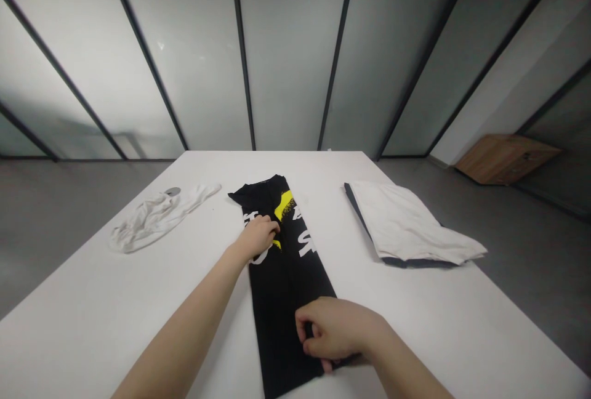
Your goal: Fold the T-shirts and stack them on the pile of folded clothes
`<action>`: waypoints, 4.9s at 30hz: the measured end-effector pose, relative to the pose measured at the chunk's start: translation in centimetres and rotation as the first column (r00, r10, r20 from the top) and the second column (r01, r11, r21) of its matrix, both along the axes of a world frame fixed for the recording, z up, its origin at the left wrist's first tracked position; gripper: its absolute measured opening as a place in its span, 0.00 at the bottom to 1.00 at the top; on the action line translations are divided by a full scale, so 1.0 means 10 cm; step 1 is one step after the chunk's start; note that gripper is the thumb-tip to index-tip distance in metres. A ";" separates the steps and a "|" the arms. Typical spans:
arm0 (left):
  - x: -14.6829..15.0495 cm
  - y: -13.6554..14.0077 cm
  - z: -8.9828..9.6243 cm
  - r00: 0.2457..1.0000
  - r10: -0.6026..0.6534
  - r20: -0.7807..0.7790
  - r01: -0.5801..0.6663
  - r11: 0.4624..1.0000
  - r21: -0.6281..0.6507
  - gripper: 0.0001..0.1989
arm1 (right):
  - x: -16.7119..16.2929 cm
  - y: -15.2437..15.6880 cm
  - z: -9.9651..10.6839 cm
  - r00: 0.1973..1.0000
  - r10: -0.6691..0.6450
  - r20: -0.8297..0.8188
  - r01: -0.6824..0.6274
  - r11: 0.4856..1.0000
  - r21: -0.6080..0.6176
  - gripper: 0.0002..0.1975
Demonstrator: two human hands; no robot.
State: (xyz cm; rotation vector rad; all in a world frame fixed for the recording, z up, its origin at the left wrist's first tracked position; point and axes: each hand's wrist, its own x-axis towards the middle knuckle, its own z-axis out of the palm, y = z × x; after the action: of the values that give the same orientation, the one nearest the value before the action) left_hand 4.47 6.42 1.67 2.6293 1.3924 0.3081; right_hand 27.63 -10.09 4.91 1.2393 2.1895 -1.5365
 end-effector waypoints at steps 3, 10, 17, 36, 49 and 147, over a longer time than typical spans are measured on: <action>-0.01 0.00 0.01 0.999 -0.018 -0.026 0.018 1.000 0.001 0.13 | -0.01 -0.01 0.03 1.000 -0.001 0.004 0.001 1.000 -0.005 0.11; 0.06 -0.03 -0.04 0.994 0.087 0.061 -0.088 0.996 0.009 0.10 | -0.04 -0.01 0.06 1.000 -0.006 0.018 0.006 1.000 -0.027 0.11; 0.21 -0.15 -0.07 0.960 0.279 -0.004 -0.278 0.957 0.080 0.08 | 0.00 0.03 0.06 0.998 -0.033 0.050 0.034 0.999 -0.033 0.07; 0.46 -0.36 -0.46 0.928 0.371 -0.047 -0.368 0.928 0.053 0.39 | 0.01 0.10 0.00 0.977 -0.206 0.047 0.162 0.874 0.457 0.03; 0.10 -0.07 -0.30 0.976 0.154 0.153 -0.172 0.978 0.116 0.16 | -0.13 0.13 -0.18 0.945 -0.313 -0.096 0.303 0.727 0.616 0.11; -0.12 0.10 -0.31 0.933 0.360 -0.021 -0.359 0.933 0.023 0.29 | -0.58 -0.35 -0.34 0.999 0.020 0.049 -0.048 0.746 0.665 0.44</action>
State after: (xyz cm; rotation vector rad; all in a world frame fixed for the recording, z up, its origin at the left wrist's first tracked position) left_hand 3.28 7.41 -1.45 2.3849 1.8878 0.3309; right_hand 21.85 -13.55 1.50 1.3565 2.8304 -0.6793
